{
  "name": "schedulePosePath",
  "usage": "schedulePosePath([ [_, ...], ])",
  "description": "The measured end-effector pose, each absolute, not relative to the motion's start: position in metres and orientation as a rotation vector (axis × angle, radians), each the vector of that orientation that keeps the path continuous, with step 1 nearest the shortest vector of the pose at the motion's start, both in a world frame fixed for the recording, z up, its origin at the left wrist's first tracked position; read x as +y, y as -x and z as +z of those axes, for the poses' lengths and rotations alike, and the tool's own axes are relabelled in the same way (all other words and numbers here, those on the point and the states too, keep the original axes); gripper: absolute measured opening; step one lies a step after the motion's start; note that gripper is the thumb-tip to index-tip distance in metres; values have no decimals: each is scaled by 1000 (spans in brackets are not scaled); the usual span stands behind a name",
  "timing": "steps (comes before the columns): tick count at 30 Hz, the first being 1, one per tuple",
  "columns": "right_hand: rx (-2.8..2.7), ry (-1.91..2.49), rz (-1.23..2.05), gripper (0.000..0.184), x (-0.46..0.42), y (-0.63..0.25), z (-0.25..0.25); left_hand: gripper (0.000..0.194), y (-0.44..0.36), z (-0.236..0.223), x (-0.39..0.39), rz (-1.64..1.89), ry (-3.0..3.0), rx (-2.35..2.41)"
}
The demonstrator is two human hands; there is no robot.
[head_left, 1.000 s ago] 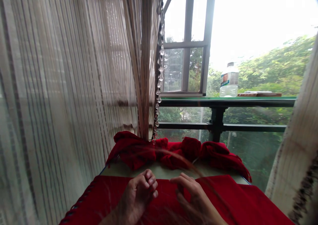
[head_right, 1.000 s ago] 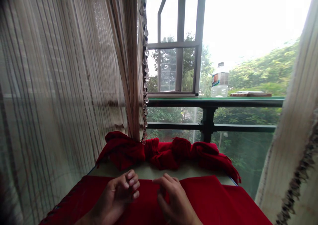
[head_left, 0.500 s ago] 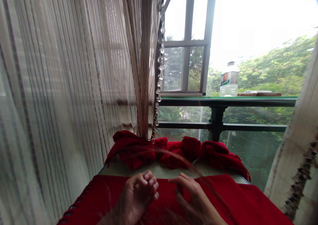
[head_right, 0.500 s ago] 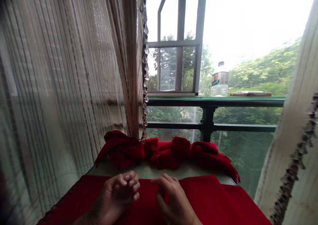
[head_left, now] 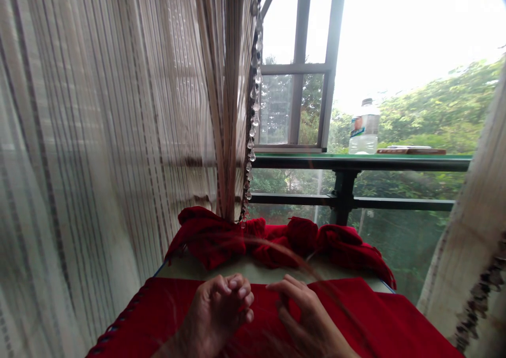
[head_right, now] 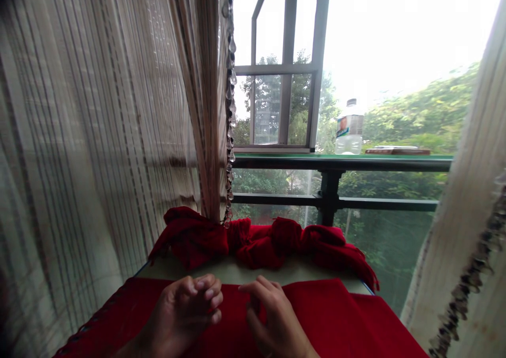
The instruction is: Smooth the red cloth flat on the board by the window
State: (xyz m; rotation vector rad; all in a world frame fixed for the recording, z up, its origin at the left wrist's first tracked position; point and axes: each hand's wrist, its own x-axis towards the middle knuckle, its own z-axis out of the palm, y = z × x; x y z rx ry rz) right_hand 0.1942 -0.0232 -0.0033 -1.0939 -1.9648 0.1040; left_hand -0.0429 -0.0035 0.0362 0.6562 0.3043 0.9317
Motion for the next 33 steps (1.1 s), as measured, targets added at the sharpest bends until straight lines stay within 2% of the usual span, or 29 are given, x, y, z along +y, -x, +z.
schedulePosePath([
  [8,-1930,1087,115,46,-25,-192,-2,27,45,41,-5,919,-696,337],
  [12,-1936,1078,133,40,-27,-192,1,36,46,41,-5,935,-711,385],
  [18,-1872,1120,150,38,-32,-188,4,48,43,18,11,1040,-791,455],
  [33,-1887,1127,169,36,-33,-188,6,48,45,11,23,1149,-833,523],
])
